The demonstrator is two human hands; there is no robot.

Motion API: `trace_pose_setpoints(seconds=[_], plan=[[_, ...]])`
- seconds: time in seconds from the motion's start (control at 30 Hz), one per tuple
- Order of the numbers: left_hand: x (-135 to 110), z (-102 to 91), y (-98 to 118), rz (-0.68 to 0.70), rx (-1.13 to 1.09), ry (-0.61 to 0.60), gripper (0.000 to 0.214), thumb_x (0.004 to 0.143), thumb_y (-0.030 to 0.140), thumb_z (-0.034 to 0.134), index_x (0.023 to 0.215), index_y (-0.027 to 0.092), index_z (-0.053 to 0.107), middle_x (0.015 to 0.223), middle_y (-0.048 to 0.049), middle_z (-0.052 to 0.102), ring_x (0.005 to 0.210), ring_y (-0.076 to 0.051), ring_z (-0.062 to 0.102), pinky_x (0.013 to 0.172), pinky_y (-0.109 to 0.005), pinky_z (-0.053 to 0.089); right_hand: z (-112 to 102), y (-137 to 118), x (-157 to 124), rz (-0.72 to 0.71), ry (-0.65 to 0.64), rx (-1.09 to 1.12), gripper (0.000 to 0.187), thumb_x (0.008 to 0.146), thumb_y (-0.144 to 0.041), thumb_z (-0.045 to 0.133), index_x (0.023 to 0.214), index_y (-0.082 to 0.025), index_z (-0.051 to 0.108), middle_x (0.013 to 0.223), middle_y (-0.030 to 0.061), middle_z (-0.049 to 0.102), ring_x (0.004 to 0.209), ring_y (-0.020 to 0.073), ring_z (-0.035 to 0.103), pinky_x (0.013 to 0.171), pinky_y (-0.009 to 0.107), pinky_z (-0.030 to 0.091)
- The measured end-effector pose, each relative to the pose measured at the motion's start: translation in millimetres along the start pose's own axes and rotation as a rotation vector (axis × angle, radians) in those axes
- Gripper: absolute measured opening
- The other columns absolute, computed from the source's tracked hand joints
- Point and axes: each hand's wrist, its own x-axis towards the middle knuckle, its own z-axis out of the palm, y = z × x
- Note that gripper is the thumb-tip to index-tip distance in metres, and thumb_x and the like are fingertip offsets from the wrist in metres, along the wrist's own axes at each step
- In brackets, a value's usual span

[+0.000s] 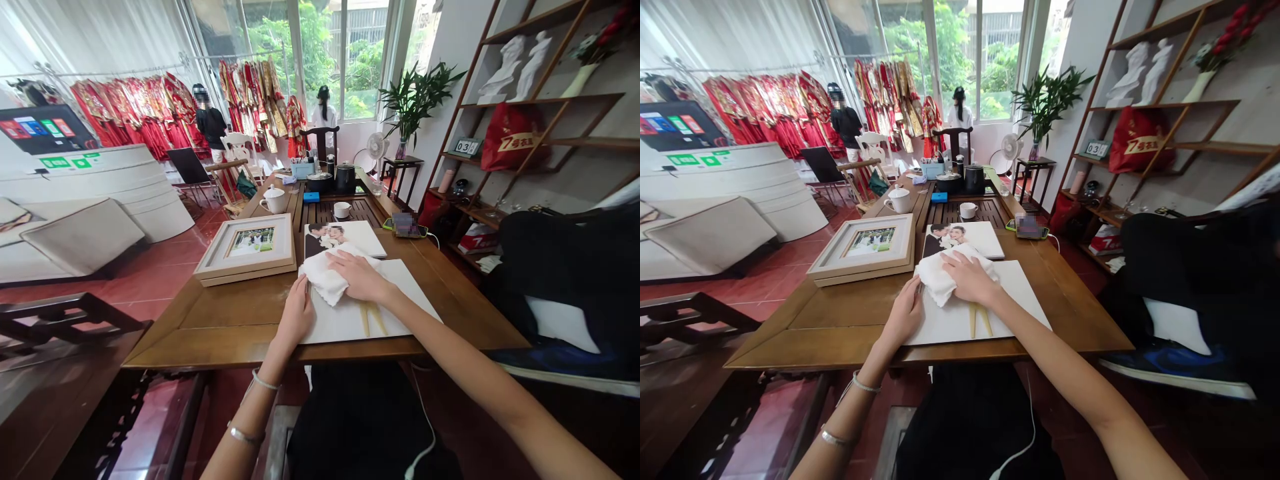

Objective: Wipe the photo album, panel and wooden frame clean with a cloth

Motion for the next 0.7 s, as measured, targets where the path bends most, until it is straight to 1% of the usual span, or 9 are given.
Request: trace_pose_setpoints(seconds=[0.03, 0.1, 0.17, 0.23, 0.3, 0.4, 0.47, 0.6, 0.7], plan=[[-0.1, -0.1, 0.4, 0.015, -0.012, 0.013, 0.044, 0.086, 0.011, 0.037, 0.129, 0.015, 0.048, 0.137, -0.0158, 0.048, 0.131, -0.025, 0.043, 0.112, -0.046, 0.031, 0.4, -5.1, 1.8, 0.007, -0.029, -0.027, 0.063, 0.074, -0.006, 0.048, 0.135, -0.020, 0.045, 0.153, 0.0069, 0.028, 0.138, 0.0327, 0.024, 0.102, 0.059, 0.032], [-0.3, -0.5, 1.2, 0.032, -0.030, 0.037, 0.044, 0.087, 0.012, 0.036, 0.130, 0.014, 0.045, 0.138, -0.0164, 0.046, 0.131, -0.024, 0.041, 0.112, -0.046, 0.030, 0.8, -13.7, 5.1, 0.003, -0.076, -0.064, 0.073, 0.074, -0.004, 0.045, 0.143, -0.025, 0.032, 0.153, 0.0047, 0.028, 0.138, 0.0326, 0.021, 0.100, 0.064, 0.031], [-0.4, -1.2, 2.4, 0.010, -0.043, 0.062, 0.042, 0.089, 0.015, 0.035, 0.130, 0.011, 0.043, 0.136, -0.0191, 0.046, 0.129, -0.025, 0.043, 0.111, -0.046, 0.031, -0.1, -19.8, 6.9, -0.008, -0.100, -0.087, 0.077, 0.074, -0.004, 0.044, 0.146, -0.030, 0.027, 0.152, 0.0035, 0.031, 0.138, 0.0331, 0.022, 0.098, 0.067, 0.029], [-0.4, -2.0, 4.0, -0.042, -0.072, 0.097, 0.042, 0.091, 0.021, 0.034, 0.130, 0.008, 0.040, 0.132, -0.0211, 0.048, 0.126, -0.026, 0.046, 0.109, -0.047, 0.034, -2.6, -24.9, 5.4, -0.033, -0.114, -0.099, 0.076, 0.074, -0.005, 0.044, 0.144, -0.032, 0.031, 0.151, 0.0033, 0.033, 0.136, 0.0337, 0.024, 0.097, 0.068, 0.029], [-0.3, -2.8, 6.5, -0.083, -0.106, 0.152, 0.043, 0.094, 0.029, 0.032, 0.131, 0.008, 0.039, 0.132, -0.0206, 0.048, 0.126, -0.025, 0.045, 0.109, -0.046, 0.033, -5.9, -30.8, -0.9, -0.083, -0.128, -0.099, 0.071, 0.074, -0.007, 0.046, 0.140, -0.032, 0.038, 0.150, 0.0041, 0.035, 0.135, 0.0341, 0.025, 0.096, 0.069, 0.028], [-0.8, -4.8, 11.5, -0.121, -0.130, 0.220, 0.048, 0.096, 0.041, 0.028, 0.131, 0.012, 0.042, 0.140, -0.0171, 0.042, 0.135, -0.024, 0.036, 0.113, -0.043, 0.027, -10.7, -42.9, -19.7, -0.192, -0.137, -0.071, 0.066, 0.073, -0.011, 0.049, 0.136, -0.030, 0.045, 0.148, 0.0058, 0.037, 0.135, 0.0344, 0.023, 0.098, 0.067, 0.026], [-1.6, -7.0, 15.3, -0.166, -0.149, 0.189, 0.052, 0.096, 0.045, 0.025, 0.130, 0.012, 0.046, 0.142, -0.0161, 0.043, 0.136, -0.024, 0.036, 0.114, -0.041, 0.027, -13.5, -50.6, -36.8, -0.250, -0.136, -0.043, 0.064, 0.074, -0.013, 0.049, 0.136, -0.029, 0.046, 0.148, 0.0068, 0.037, 0.136, 0.0349, 0.022, 0.100, 0.067, 0.022], [-3.1, -11.1, 21.3, -0.235, -0.185, 0.024, 0.059, 0.096, 0.046, 0.017, 0.120, 0.010, 0.057, 0.128, -0.0168, 0.059, 0.125, -0.025, 0.051, 0.108, -0.042, 0.035, -20.5, -55.3, -73.8, -0.286, -0.172, 0.039, 0.074, 0.068, -0.010, 0.052, 0.138, -0.032, 0.043, 0.149, 0.0045, 0.036, 0.138, 0.0333, 0.019, 0.103, 0.065, 0.016], [-2.4, -11.1, 21.3, -0.215, -0.144, 0.015, 0.056, 0.096, 0.042, 0.019, 0.112, 0.013, 0.063, 0.125, -0.0149, 0.062, 0.126, -0.024, 0.050, 0.107, -0.041, 0.036, -26.1, -51.1, -100.2, -0.290, -0.201, 0.087, 0.083, 0.059, -0.004, 0.051, 0.136, -0.035, 0.045, 0.149, 0.0004, 0.037, 0.140, 0.0299, 0.017, 0.107, 0.062, 0.012]])
